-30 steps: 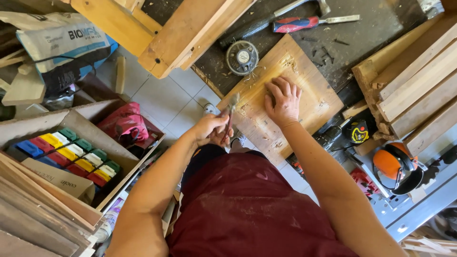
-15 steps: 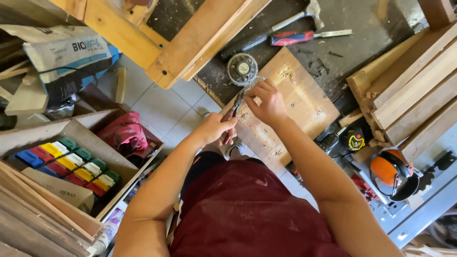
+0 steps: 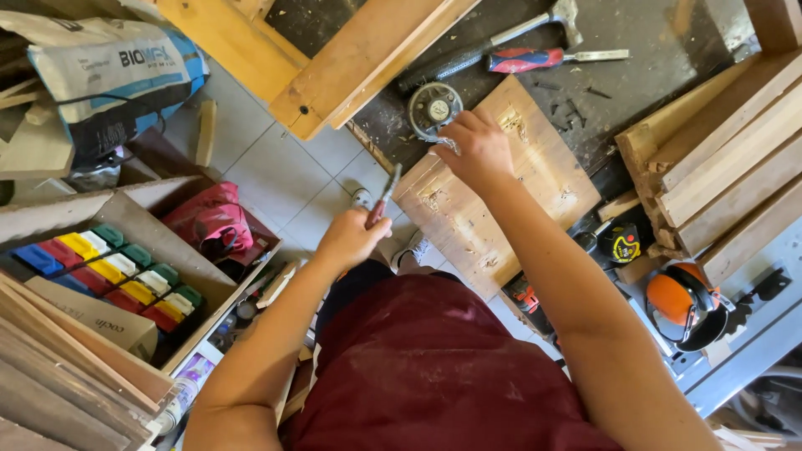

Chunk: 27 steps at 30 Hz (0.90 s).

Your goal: The person uses a pair of pliers to pull several staples out of a flat wooden board on a workbench.

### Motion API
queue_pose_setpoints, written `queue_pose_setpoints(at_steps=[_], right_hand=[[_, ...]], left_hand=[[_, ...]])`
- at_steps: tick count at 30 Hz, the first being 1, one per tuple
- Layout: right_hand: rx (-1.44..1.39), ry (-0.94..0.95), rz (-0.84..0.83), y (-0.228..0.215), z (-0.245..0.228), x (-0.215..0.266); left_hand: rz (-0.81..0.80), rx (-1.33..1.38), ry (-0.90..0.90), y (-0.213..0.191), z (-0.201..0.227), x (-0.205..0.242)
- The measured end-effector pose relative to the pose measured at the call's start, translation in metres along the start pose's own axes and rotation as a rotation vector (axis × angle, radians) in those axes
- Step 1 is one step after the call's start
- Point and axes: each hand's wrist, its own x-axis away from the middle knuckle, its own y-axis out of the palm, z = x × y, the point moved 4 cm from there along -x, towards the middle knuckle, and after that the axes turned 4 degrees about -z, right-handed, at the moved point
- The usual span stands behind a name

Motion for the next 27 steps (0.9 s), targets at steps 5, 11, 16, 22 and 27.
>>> queue_pose_setpoints(at_steps=[5, 11, 16, 22, 27], right_hand=[[-0.068, 0.181, 0.034, -0.010, 0.023, 0.044], [-0.038, 0.303, 0.057, -0.001, 0.035, 0.099], [-0.044, 0.323, 0.054, 0.000, 0.028, 0.107], [-0.022, 0.304, 0.080, 0.007, 0.030, 0.112], [0.024, 0.286, 0.092, 0.008, 0.028, 0.112]], left_hand=[[0.113, -0.437, 0.050, 0.036, -0.018, -0.003], [0.313, -0.703, 0.214, 0.058, -0.018, -0.016], [0.478, -0.825, 0.288, 0.067, -0.016, -0.024], [0.511, -0.864, 0.293, 0.064, -0.016, -0.028], [0.140, -0.194, -0.018, 0.065, -0.022, -0.031]])
